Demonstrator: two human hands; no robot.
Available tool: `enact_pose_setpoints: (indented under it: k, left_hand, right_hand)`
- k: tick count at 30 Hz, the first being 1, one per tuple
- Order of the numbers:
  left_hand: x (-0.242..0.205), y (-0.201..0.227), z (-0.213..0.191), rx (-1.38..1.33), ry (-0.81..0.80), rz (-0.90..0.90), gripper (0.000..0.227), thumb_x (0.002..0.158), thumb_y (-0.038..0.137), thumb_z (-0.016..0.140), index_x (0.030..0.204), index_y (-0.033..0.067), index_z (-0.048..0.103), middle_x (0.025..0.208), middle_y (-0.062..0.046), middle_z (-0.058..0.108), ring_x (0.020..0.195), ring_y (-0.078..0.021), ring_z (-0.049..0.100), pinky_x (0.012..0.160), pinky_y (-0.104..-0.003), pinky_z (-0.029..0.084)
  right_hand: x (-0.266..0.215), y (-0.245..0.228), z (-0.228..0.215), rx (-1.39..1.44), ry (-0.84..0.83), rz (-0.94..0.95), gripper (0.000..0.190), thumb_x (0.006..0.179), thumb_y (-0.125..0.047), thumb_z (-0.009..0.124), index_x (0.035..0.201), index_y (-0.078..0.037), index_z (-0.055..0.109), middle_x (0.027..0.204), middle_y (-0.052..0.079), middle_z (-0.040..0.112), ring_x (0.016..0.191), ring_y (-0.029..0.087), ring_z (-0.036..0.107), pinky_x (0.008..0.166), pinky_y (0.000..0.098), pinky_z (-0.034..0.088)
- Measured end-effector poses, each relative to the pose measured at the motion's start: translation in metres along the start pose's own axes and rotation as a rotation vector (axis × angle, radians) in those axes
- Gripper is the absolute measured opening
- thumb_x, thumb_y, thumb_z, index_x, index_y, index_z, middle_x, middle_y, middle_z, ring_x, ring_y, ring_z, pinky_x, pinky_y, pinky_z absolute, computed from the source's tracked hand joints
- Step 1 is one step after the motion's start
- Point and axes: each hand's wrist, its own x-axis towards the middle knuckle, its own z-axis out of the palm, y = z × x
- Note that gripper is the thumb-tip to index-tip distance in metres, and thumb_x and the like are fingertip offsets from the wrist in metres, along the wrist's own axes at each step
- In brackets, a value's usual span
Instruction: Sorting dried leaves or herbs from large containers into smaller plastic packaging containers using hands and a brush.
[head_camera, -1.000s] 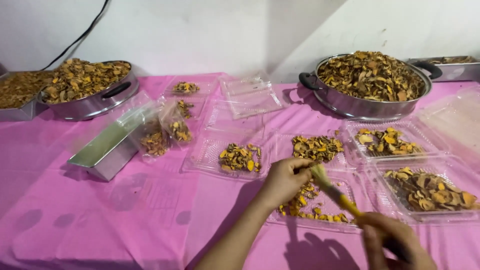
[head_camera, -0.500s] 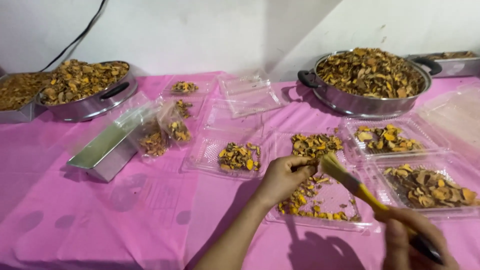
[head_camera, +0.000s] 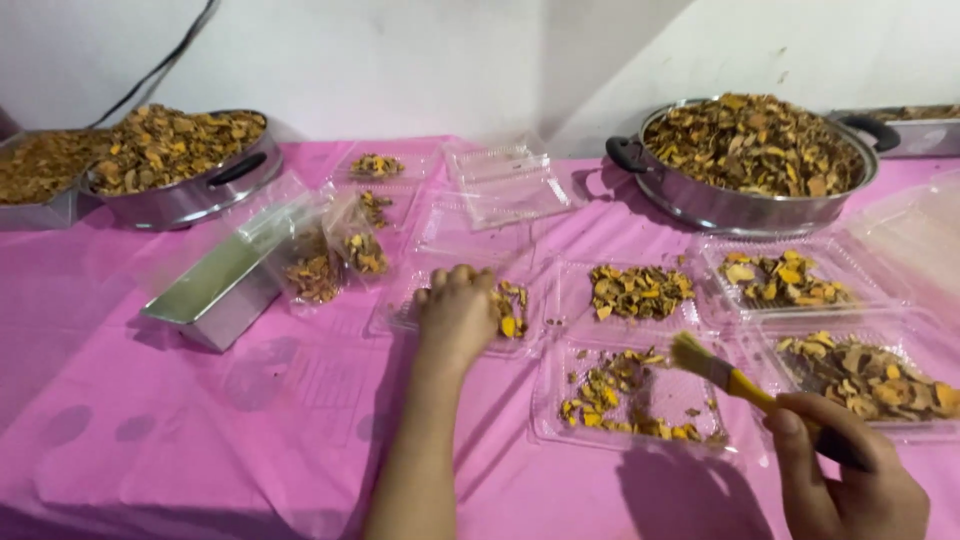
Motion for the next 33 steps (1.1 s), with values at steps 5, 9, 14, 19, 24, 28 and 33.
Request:
enact_pose_setpoints:
  k: [5, 9, 14, 19, 24, 28, 33]
  left_hand:
    - [-0.038, 0.074, -0.059, -0.034, -0.398, 0.091, 0.044, 0.089, 0.032, 0.067, 0.131, 0.0211, 0.059, 0.143, -0.008, 0.043, 0.137, -0.0337, 0.026, 0.114, -0.057, 0.025]
    - [-0.044, 0.092, -0.040, 0.188, -0.649, 0.260, 0.043, 0.082, 0.050, 0.072, 0.108, 0.0161, 0.072, 0.137, -0.008, 0.046, 0.135, -0.0303, 0.027, 0.113, -0.057, 0.013]
    - [-0.043, 0.095, -0.026, 0.238, -0.666, 0.296, 0.033, 0.085, 0.039, 0.072, 0.109, 0.0173, 0.070, 0.132, -0.005, 0.050, 0.128, -0.0271, 0.034, 0.112, -0.057, 0.016]
    - [-0.043, 0.099, -0.018, 0.229, -0.651, 0.326, 0.046, 0.086, 0.049, 0.069, 0.114, 0.0132, 0.068, 0.125, -0.006, 0.061, 0.131, -0.0288, 0.033, 0.114, -0.056, 0.015]
    - [-0.043, 0.102, 0.009, 0.121, -0.561, 0.391, 0.017, 0.090, 0.031, 0.065, 0.084, 0.0158, 0.069, 0.086, 0.000, 0.070, 0.116, -0.0237, 0.045, 0.105, -0.048, 0.022]
    - [-0.040, 0.096, -0.001, 0.061, -0.419, 0.424, 0.024, 0.098, 0.035, 0.057, 0.103, 0.0145, 0.070, 0.100, -0.005, 0.071, 0.118, -0.0277, 0.052, 0.111, -0.053, 0.024]
    - [-0.042, 0.093, -0.013, 0.122, -0.590, 0.363, 0.049, 0.086, 0.054, 0.066, 0.107, 0.0109, 0.066, 0.121, -0.011, 0.063, 0.129, -0.0312, 0.043, 0.118, -0.059, 0.013]
  right_hand:
    - [0.026, 0.019, 0.011, -0.349, -0.239, -0.138, 0.025, 0.094, -0.029, 0.064, 0.114, -0.022, 0.078, 0.107, 0.002, 0.081, 0.080, 0.020, 0.080, 0.064, 0.0387, 0.064]
    - [0.010, 0.031, 0.022, -0.192, -0.370, -0.146, 0.023, 0.089, -0.025, 0.067, 0.109, -0.022, 0.077, 0.099, 0.000, 0.081, 0.082, 0.017, 0.077, 0.067, 0.0349, 0.067]
    - [0.001, 0.018, 0.009, -0.046, -0.264, -0.068, 0.022, 0.088, -0.026, 0.071, 0.108, -0.023, 0.080, 0.106, 0.005, 0.081, 0.085, 0.019, 0.080, 0.078, 0.0357, 0.070]
    - [0.009, 0.021, 0.001, -0.401, -0.296, -0.036, 0.029, 0.093, -0.036, 0.062, 0.110, -0.019, 0.079, 0.095, 0.001, 0.084, 0.072, 0.017, 0.082, 0.061, 0.0336, 0.070]
    - [-0.010, 0.001, 0.009, -0.242, -0.348, -0.068, 0.035, 0.087, -0.042, 0.060, 0.107, -0.023, 0.081, 0.088, 0.002, 0.085, 0.068, 0.018, 0.083, 0.060, 0.0358, 0.066]
    - [0.007, -0.035, -0.015, -0.308, -0.199, 0.132, 0.024, 0.097, -0.035, 0.063, 0.109, -0.024, 0.082, 0.082, 0.002, 0.083, 0.082, 0.017, 0.078, 0.074, 0.0343, 0.058]
    - [0.063, -0.032, -0.013, -0.813, -0.423, -0.011, 0.034, 0.099, -0.053, 0.047, 0.104, -0.034, 0.075, 0.091, -0.004, 0.083, 0.078, 0.025, 0.083, 0.071, 0.0412, 0.064]
